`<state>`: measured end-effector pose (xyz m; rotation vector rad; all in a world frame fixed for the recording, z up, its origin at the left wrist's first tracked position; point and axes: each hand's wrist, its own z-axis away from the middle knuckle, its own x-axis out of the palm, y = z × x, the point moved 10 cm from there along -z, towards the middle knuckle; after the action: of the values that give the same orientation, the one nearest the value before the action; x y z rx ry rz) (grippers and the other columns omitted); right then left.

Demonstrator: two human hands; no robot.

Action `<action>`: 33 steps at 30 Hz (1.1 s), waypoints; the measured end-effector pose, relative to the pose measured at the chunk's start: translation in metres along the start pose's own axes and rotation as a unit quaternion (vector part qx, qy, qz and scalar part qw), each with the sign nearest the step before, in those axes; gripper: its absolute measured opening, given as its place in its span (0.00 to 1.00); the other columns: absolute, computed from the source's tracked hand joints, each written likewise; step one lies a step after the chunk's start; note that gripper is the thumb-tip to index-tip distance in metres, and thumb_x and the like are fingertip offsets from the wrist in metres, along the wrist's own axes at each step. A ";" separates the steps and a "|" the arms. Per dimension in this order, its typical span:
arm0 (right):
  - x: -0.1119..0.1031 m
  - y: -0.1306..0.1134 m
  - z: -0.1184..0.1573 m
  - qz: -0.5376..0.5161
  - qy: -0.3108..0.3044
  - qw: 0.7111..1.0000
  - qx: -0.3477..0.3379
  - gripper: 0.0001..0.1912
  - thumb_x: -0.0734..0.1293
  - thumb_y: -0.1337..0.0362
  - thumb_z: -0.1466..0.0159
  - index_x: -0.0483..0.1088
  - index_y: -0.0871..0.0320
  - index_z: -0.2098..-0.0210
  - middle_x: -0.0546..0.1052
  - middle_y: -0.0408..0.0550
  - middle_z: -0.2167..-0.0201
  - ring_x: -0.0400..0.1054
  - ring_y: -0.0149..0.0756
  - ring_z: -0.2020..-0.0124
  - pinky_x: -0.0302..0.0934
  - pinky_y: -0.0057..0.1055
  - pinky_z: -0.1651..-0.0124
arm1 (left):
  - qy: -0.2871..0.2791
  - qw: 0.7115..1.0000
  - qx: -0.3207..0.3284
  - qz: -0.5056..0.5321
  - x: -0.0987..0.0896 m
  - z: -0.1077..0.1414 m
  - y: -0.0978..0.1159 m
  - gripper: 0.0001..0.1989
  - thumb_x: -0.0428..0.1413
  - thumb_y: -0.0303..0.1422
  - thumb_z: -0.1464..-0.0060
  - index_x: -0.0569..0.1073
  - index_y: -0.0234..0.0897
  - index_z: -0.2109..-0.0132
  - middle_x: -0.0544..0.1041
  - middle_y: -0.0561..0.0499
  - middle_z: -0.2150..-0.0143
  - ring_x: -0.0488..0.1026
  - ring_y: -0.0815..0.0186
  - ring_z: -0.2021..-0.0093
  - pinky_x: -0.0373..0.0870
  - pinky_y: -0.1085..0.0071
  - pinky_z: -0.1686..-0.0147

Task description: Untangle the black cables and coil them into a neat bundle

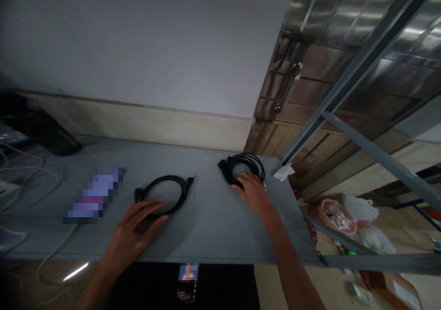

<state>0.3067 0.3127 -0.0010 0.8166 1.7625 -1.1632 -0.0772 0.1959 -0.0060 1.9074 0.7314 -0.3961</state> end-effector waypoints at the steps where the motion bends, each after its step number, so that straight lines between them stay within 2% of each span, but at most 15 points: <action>1: -0.002 0.002 -0.003 -0.010 -0.004 1.000 0.015 0.11 0.69 0.56 0.21 0.81 0.56 0.54 0.86 0.59 0.49 0.81 0.52 0.43 0.70 0.47 0.33 | 0.001 1.000 -0.002 0.004 -0.001 0.000 0.001 0.20 0.69 0.54 0.34 0.88 0.50 0.43 0.85 0.43 0.41 0.83 0.46 0.41 0.78 0.44 0.34; 4: -0.013 0.008 -0.017 -0.037 0.003 0.998 0.055 0.16 0.62 0.56 0.17 0.75 0.54 0.58 0.86 0.55 0.60 0.83 0.48 0.55 0.72 0.41 0.45 | 0.003 1.000 -0.005 0.010 -0.004 0.000 0.003 0.20 0.69 0.53 0.33 0.88 0.49 0.44 0.86 0.42 0.43 0.84 0.46 0.42 0.78 0.44 0.35; 7: -0.039 0.013 -0.040 -0.056 0.036 0.995 0.076 0.15 0.57 0.56 0.16 0.72 0.54 0.53 0.84 0.55 0.62 0.82 0.47 0.59 0.71 0.39 0.52 | 0.006 1.000 0.002 0.001 -0.004 -0.001 0.004 0.20 0.68 0.55 0.33 0.89 0.49 0.44 0.87 0.42 0.44 0.84 0.46 0.43 0.79 0.45 0.36; 10: -0.090 0.015 -0.066 -0.116 0.134 0.980 0.085 0.15 0.57 0.52 0.17 0.69 0.53 0.55 0.83 0.55 0.60 0.79 0.45 0.59 0.69 0.37 0.56 | 0.008 1.000 0.019 -0.010 -0.002 0.000 0.005 0.19 0.67 0.54 0.32 0.88 0.49 0.44 0.87 0.42 0.45 0.85 0.46 0.44 0.80 0.45 0.37; 13: -0.142 0.007 -0.087 -0.298 0.205 0.929 0.074 0.23 0.61 0.39 0.20 0.66 0.50 0.59 0.74 0.43 0.70 0.68 0.35 0.73 0.60 0.29 0.72 | 0.015 0.999 0.029 -0.022 -0.003 0.001 0.006 0.19 0.68 0.53 0.32 0.88 0.49 0.43 0.87 0.42 0.44 0.85 0.45 0.44 0.81 0.44 0.37; 15: -0.171 -0.012 -0.099 -0.427 0.202 0.880 0.046 0.27 0.65 0.32 0.24 0.63 0.49 0.60 0.67 0.35 0.73 0.57 0.28 0.80 0.48 0.25 0.78 | 0.023 0.999 0.037 -0.028 -0.006 0.000 0.008 0.19 0.68 0.52 0.33 0.88 0.49 0.42 0.88 0.42 0.44 0.85 0.45 0.44 0.81 0.44 0.37; 17: -0.206 -0.040 -0.103 -0.505 0.219 0.835 -0.006 0.28 0.69 0.33 0.26 0.63 0.49 0.59 0.64 0.33 0.73 0.51 0.25 0.81 0.43 0.24 0.80 | 0.024 0.999 0.040 -0.026 -0.008 0.000 0.013 0.18 0.68 0.51 0.32 0.88 0.49 0.42 0.88 0.42 0.46 0.85 0.45 0.44 0.81 0.44 0.37; 19: -0.234 -0.073 -0.102 -0.552 0.220 0.803 -0.054 0.25 0.72 0.37 0.26 0.62 0.49 0.60 0.65 0.34 0.71 0.50 0.24 0.80 0.42 0.24 0.80 | 0.008 0.999 0.030 -0.009 -0.005 0.001 0.020 0.16 0.68 0.50 0.32 0.88 0.49 0.45 0.89 0.43 0.48 0.86 0.45 0.45 0.81 0.45 0.38; 21: -0.249 -0.102 -0.097 -0.581 0.207 0.784 -0.072 0.24 0.72 0.41 0.24 0.60 0.49 0.61 0.65 0.35 0.69 0.53 0.24 0.79 0.45 0.24 0.79 | -0.025 0.999 -0.003 0.028 0.006 0.004 0.029 0.16 0.68 0.49 0.32 0.88 0.49 0.44 0.90 0.43 0.47 0.86 0.44 0.43 0.81 0.45 0.37; 23: -0.254 -0.131 -0.091 -0.607 0.190 0.766 -0.092 0.22 0.71 0.47 0.21 0.58 0.49 0.62 0.65 0.35 0.67 0.57 0.24 0.77 0.48 0.23 0.76 | -0.050 0.993 -0.051 0.096 0.021 0.007 0.044 0.23 0.68 0.48 0.31 0.83 0.50 0.34 0.88 0.41 0.40 0.84 0.43 0.37 0.78 0.43 0.33; 24: -0.252 -0.144 -0.089 -0.614 0.177 0.763 -0.100 0.20 0.69 0.49 0.20 0.58 0.49 0.61 0.66 0.35 0.66 0.58 0.23 0.77 0.49 0.23 0.75 | -0.048 0.986 -0.070 0.145 0.026 0.006 0.056 0.31 0.68 0.48 0.31 0.76 0.51 0.25 0.86 0.40 0.35 0.82 0.43 0.33 0.76 0.42 0.31; 26: -0.236 -0.169 -0.088 -0.620 0.138 0.764 -0.113 0.16 0.65 0.53 0.17 0.58 0.49 0.60 0.66 0.34 0.65 0.60 0.22 0.75 0.50 0.22 0.73 | 0.013 0.959 -0.079 0.271 0.025 -0.003 0.083 0.38 0.66 0.50 0.29 0.66 0.54 0.18 0.77 0.38 0.24 0.76 0.43 0.25 0.72 0.42 0.27; 29: -0.197 -0.199 -0.089 -0.593 0.070 0.789 -0.141 0.13 0.61 0.56 0.15 0.59 0.50 0.58 0.66 0.34 0.64 0.62 0.22 0.73 0.54 0.22 0.71 | 0.096 0.913 -0.067 0.392 0.014 -0.029 0.124 0.34 0.67 0.53 0.30 0.72 0.58 0.23 0.73 0.42 0.20 0.72 0.42 0.22 0.71 0.43 0.25; 31: -0.171 -0.214 -0.088 -0.546 0.032 0.821 -0.167 0.13 0.61 0.55 0.15 0.58 0.50 0.57 0.67 0.35 0.64 0.64 0.24 0.71 0.59 0.23 0.68 | 0.165 0.882 -0.101 0.430 0.003 -0.043 0.135 0.27 0.66 0.53 0.30 0.79 0.54 0.29 0.79 0.44 0.25 0.74 0.44 0.23 0.70 0.46 0.24; 33: -0.151 -0.224 -0.087 -0.482 0.006 0.857 -0.184 0.13 0.60 0.55 0.14 0.58 0.50 0.56 0.68 0.37 0.64 0.66 0.27 0.68 0.62 0.26 0.65 | 0.184 0.860 -0.135 0.456 0.003 -0.051 0.142 0.24 0.65 0.52 0.28 0.82 0.50 0.32 0.82 0.43 0.29 0.75 0.46 0.24 0.69 0.46 0.23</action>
<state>0.1542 0.3048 0.2382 -0.3791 2.3805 -1.3215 0.0143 0.1992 0.1145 1.8385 0.0377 0.6492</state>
